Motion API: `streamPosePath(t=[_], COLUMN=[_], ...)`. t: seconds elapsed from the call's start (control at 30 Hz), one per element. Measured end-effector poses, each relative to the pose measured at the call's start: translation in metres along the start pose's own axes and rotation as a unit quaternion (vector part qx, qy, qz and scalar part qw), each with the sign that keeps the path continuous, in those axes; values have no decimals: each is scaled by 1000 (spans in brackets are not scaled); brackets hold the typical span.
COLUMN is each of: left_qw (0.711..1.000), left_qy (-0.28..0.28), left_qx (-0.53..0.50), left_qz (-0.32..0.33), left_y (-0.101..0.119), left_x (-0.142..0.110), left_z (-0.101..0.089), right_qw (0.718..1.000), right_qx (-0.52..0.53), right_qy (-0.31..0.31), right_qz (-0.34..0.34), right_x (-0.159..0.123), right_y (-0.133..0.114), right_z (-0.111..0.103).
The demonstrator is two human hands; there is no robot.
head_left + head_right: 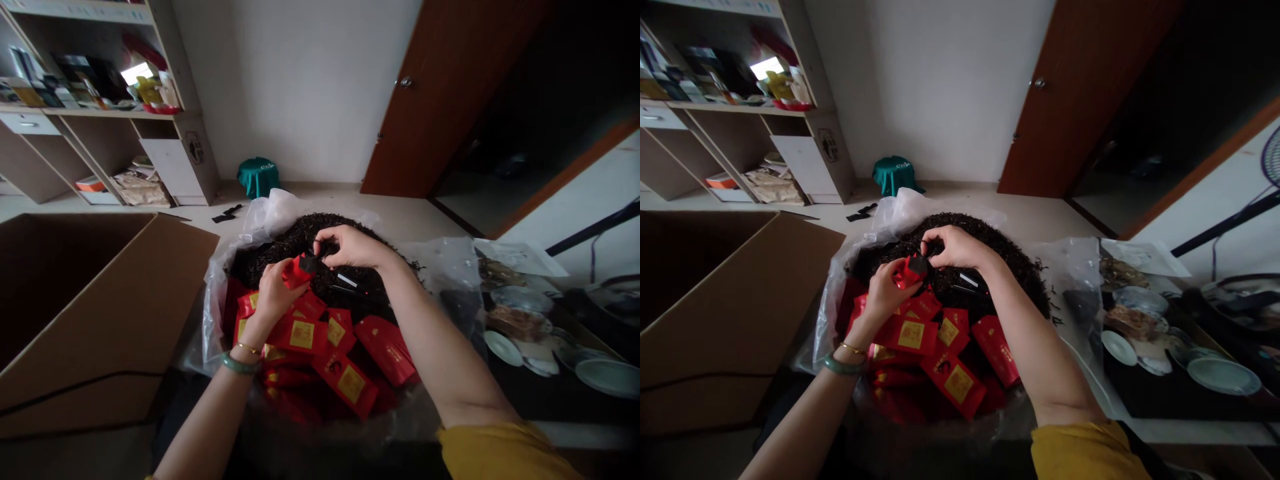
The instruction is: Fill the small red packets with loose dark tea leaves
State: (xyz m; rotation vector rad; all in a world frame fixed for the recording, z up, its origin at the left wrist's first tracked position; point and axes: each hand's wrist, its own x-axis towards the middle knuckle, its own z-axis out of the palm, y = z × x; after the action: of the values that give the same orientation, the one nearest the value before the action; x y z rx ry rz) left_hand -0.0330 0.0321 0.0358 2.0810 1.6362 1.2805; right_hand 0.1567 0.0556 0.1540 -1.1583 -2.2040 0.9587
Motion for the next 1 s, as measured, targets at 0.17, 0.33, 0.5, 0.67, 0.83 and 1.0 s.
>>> streamPosePath(t=[0.17,0.33,0.5,0.67,0.83,1.0], left_qw=[1000,1000,999,999,998,998], left_qy=[5,2,4,-4,-4,-4], left_qx=[-12,-25,-20,-11,-18,-23], left_qz=[2,-15,-29,-40,-66,-59], left_y=[2,2,1,1,0,-1], left_x=[-1,-1,-1,0,3,3], left_z=[0,1,5,4,1,0], right_qw=[989,984,980,990,987,958], right_qx=[-149,-163,-144,-62,-8,-247], right_qy=[20,69,140,129,152,-124], right_qz=[-14,-16,0,14,58,68], right_x=[-4,0,5,12,24,28], right_y=[-21,-12,-5,-3,37,86], right_z=[17,25,35,45,40,57])
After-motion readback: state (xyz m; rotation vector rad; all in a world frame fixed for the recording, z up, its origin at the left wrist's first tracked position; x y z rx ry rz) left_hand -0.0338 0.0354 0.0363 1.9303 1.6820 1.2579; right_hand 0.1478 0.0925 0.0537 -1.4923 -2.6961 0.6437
